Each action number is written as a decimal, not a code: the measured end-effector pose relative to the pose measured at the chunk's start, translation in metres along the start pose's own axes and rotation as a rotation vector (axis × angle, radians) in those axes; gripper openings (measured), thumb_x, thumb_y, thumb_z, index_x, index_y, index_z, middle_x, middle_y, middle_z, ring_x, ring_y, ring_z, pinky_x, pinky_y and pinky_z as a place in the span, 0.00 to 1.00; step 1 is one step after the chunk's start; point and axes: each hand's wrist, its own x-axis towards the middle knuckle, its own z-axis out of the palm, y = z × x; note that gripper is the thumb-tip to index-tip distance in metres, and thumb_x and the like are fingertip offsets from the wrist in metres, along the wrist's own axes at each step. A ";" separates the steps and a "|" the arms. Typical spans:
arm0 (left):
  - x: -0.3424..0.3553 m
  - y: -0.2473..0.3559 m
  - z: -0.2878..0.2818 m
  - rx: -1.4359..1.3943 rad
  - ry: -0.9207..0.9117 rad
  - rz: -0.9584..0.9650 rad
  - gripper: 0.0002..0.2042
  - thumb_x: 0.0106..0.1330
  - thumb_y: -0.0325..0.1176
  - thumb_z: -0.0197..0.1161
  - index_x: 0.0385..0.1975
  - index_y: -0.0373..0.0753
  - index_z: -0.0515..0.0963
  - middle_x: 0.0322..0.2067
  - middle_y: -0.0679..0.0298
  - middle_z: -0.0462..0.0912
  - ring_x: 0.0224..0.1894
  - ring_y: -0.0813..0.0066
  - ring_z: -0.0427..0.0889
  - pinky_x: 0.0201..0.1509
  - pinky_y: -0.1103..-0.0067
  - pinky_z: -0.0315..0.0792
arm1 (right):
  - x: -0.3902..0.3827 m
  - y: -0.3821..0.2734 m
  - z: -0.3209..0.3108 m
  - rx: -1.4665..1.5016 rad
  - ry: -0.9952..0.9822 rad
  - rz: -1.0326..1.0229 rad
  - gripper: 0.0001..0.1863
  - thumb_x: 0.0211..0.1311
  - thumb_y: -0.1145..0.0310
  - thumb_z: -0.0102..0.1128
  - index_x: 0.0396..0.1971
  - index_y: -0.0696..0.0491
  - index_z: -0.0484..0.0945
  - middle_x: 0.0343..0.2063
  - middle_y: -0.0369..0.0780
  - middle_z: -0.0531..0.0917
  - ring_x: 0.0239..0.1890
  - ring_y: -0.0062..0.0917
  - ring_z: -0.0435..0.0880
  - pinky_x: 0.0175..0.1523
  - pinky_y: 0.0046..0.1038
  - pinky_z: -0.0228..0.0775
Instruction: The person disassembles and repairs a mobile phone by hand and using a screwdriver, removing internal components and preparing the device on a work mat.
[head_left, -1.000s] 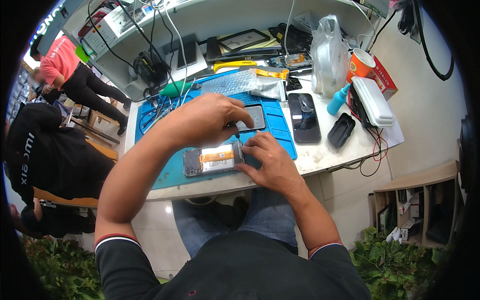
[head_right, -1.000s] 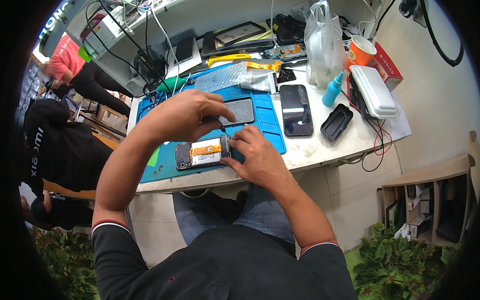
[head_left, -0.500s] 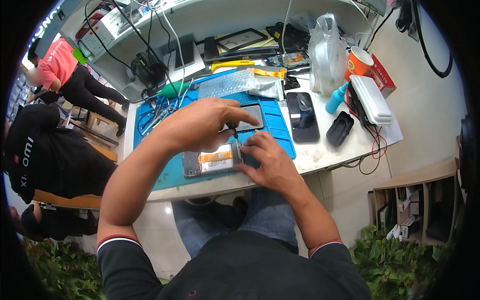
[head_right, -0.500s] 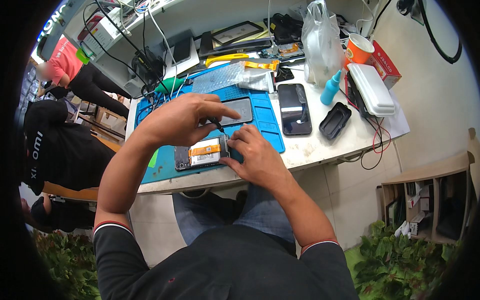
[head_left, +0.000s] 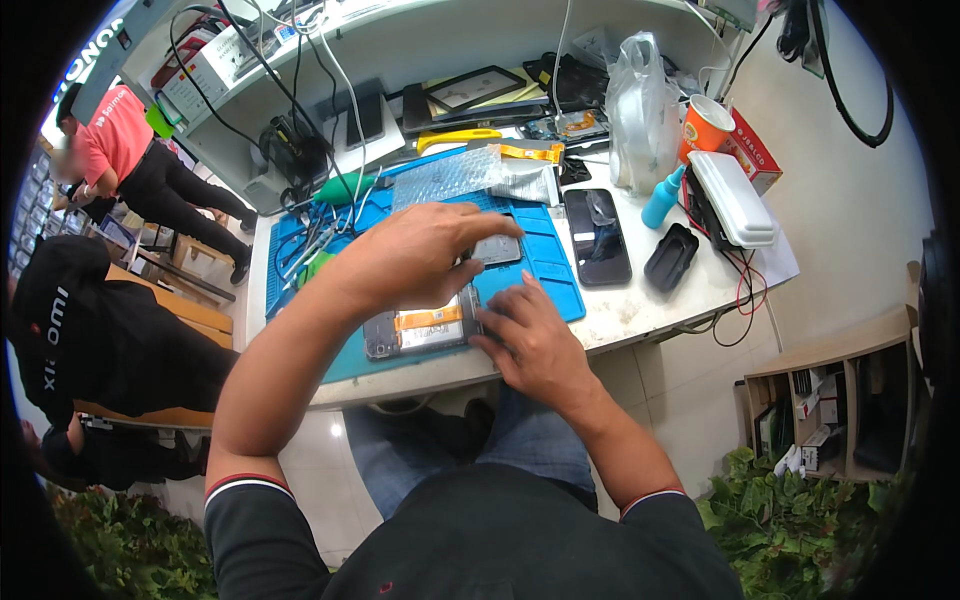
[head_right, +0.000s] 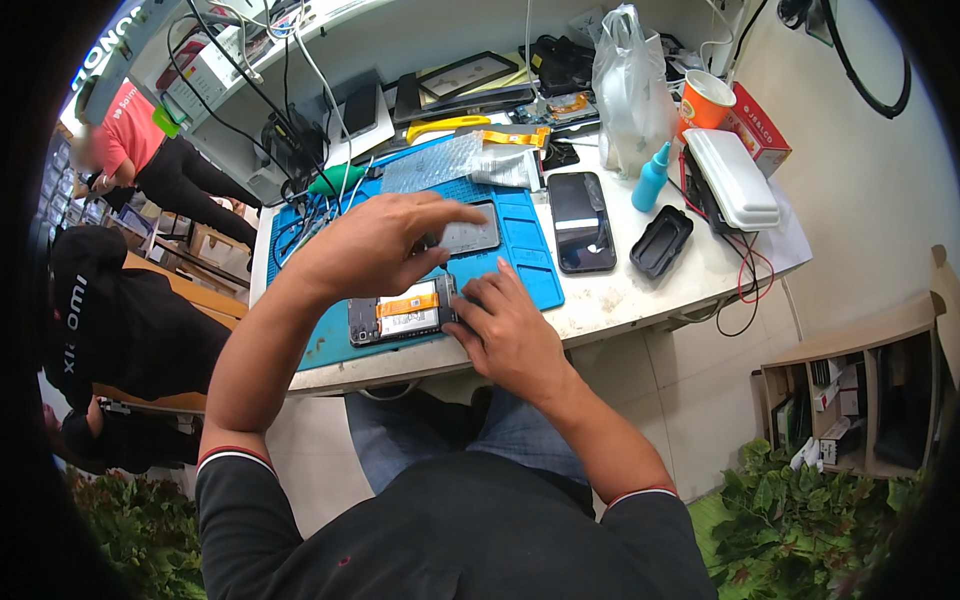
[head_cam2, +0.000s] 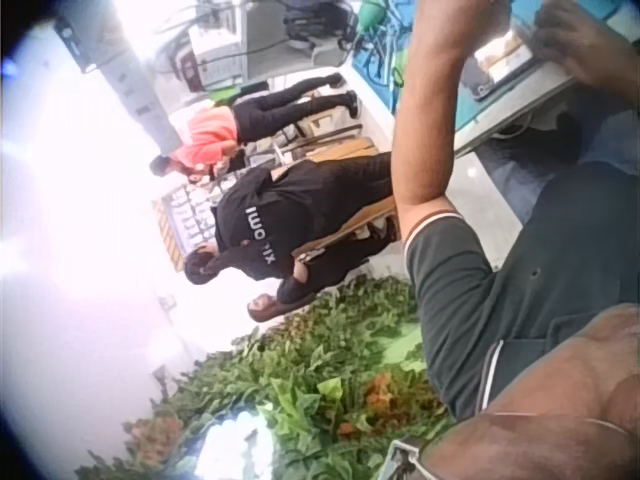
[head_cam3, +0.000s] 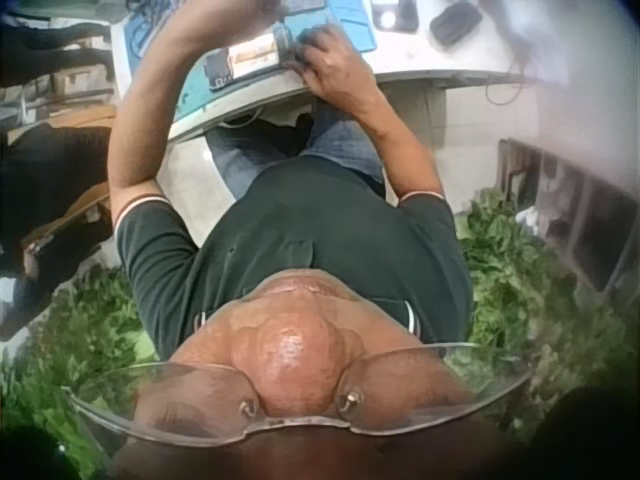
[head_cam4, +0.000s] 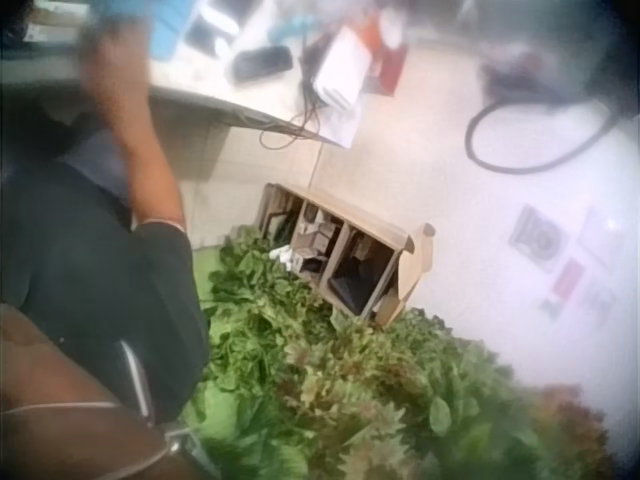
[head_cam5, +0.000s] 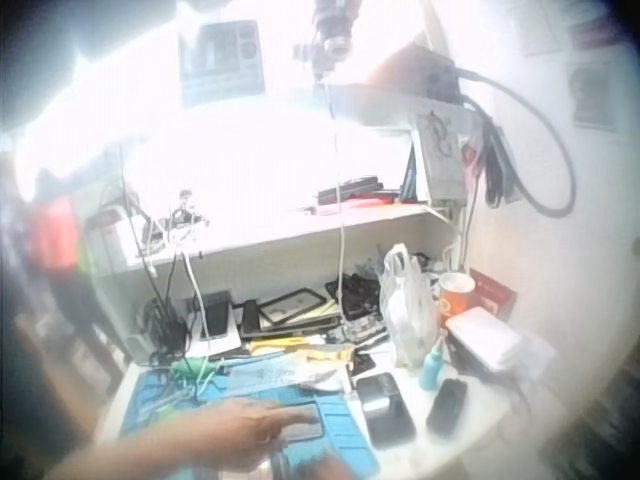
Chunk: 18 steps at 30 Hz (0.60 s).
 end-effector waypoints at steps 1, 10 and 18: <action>0.001 0.001 0.003 0.016 0.045 -0.049 0.29 0.69 0.22 0.71 0.71 0.51 0.82 0.40 0.58 0.87 0.46 0.54 0.90 0.52 0.60 0.82 | -0.005 0.001 0.001 0.005 0.019 -0.004 0.11 0.64 0.72 0.79 0.44 0.58 0.91 0.45 0.44 0.87 0.56 0.41 0.85 0.75 0.50 0.77; -0.033 -0.031 0.075 -0.403 0.453 -0.095 0.46 0.72 0.21 0.78 0.87 0.46 0.58 0.45 0.58 0.94 0.45 0.68 0.97 0.54 0.72 0.90 | -0.010 0.003 0.006 0.108 0.039 -0.048 0.07 0.62 0.76 0.80 0.38 0.54 0.90 0.38 0.41 0.87 0.51 0.43 0.89 0.68 0.45 0.82; -0.005 -0.054 0.097 -0.403 0.728 -0.106 0.42 0.75 0.23 0.76 0.85 0.47 0.59 0.42 0.59 0.93 0.42 0.68 0.97 0.49 0.71 0.89 | -0.011 0.003 0.004 0.103 0.090 -0.068 0.06 0.62 0.76 0.79 0.35 0.58 0.89 0.36 0.42 0.88 0.48 0.41 0.88 0.67 0.44 0.82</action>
